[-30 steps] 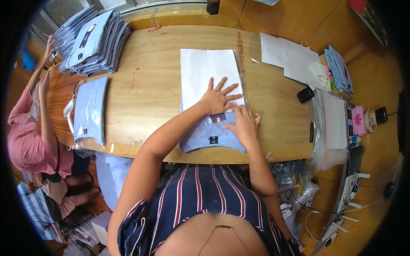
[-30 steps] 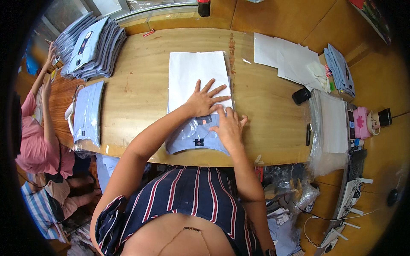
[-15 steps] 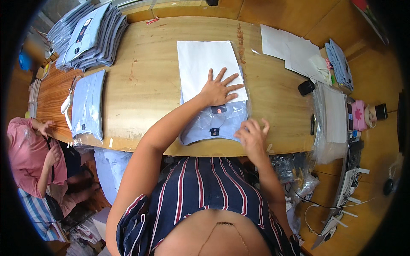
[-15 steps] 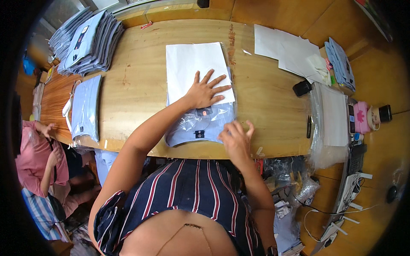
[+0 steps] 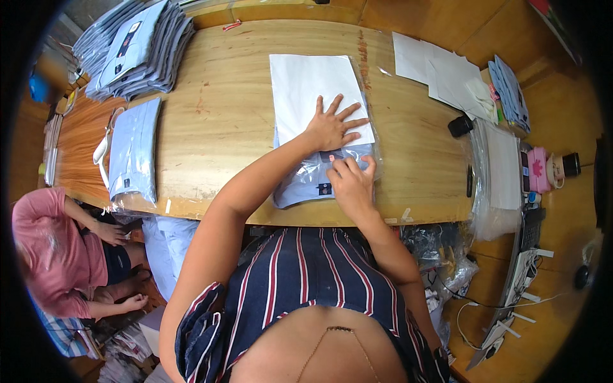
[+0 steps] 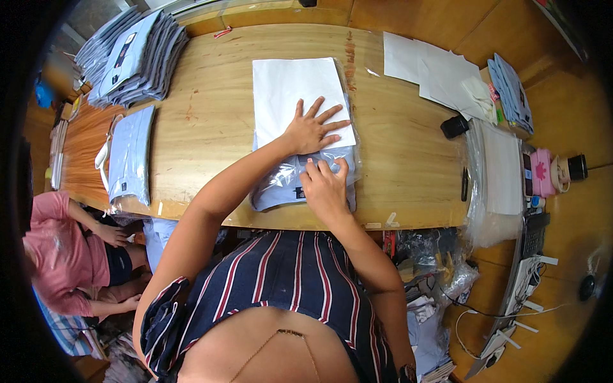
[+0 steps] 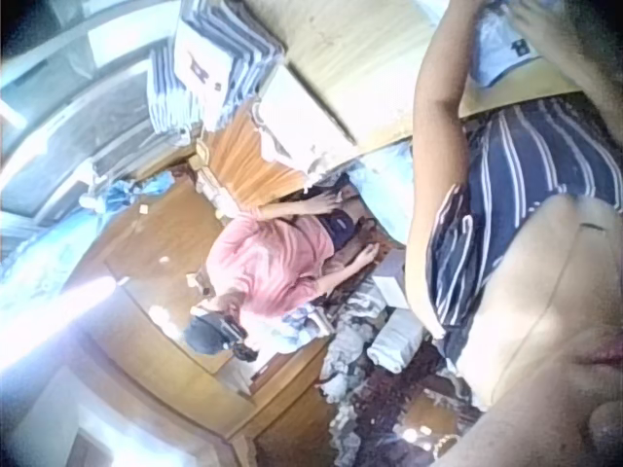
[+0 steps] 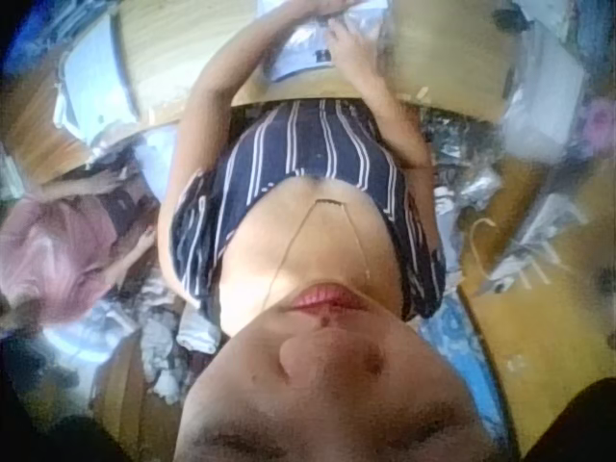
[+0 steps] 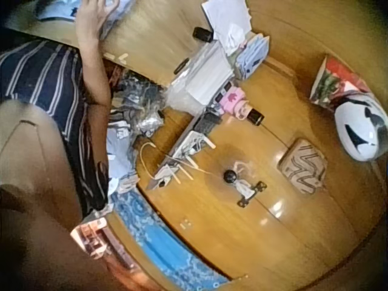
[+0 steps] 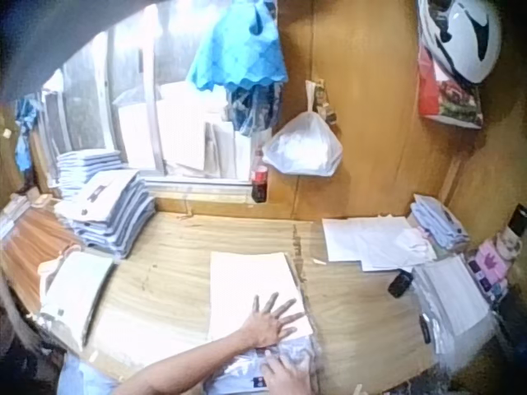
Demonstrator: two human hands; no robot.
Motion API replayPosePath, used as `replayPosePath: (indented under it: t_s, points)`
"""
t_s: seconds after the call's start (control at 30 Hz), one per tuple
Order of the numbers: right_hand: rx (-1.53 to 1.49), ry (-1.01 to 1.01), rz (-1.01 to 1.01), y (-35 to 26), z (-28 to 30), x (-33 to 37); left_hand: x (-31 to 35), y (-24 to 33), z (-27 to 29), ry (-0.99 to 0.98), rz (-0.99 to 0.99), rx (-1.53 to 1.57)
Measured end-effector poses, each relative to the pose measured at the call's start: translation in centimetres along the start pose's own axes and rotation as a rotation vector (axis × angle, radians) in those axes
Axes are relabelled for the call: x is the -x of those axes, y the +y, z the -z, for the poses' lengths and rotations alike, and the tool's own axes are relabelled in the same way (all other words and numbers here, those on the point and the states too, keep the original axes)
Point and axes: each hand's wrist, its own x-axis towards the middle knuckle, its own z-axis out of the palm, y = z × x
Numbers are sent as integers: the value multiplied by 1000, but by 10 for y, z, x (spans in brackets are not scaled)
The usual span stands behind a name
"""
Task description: The person unfolds a blue shirt, checks the buttons, and then folds the shirt over a cardboard template before placing it into a plastic bag.
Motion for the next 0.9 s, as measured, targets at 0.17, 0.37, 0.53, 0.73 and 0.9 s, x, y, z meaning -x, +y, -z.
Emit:
replayPosePath:
  t_s: [0.17,0.37,0.53,0.73,0.9]
  points:
    - [-67,21,132,-2,12,46,1,2,-3,29,38,8]
    - [-110,15,129,23,6,79,-1,9,-2,66,91,25]
    - [-301,-4,-167,26,26,78,-2,17,0,126,199,80]
    - [-607,-240,-789,57,13,77,0,51,13,254,360,131]
    - [-975,-124,-1111,87,13,73,4,99,40,287,374,343]
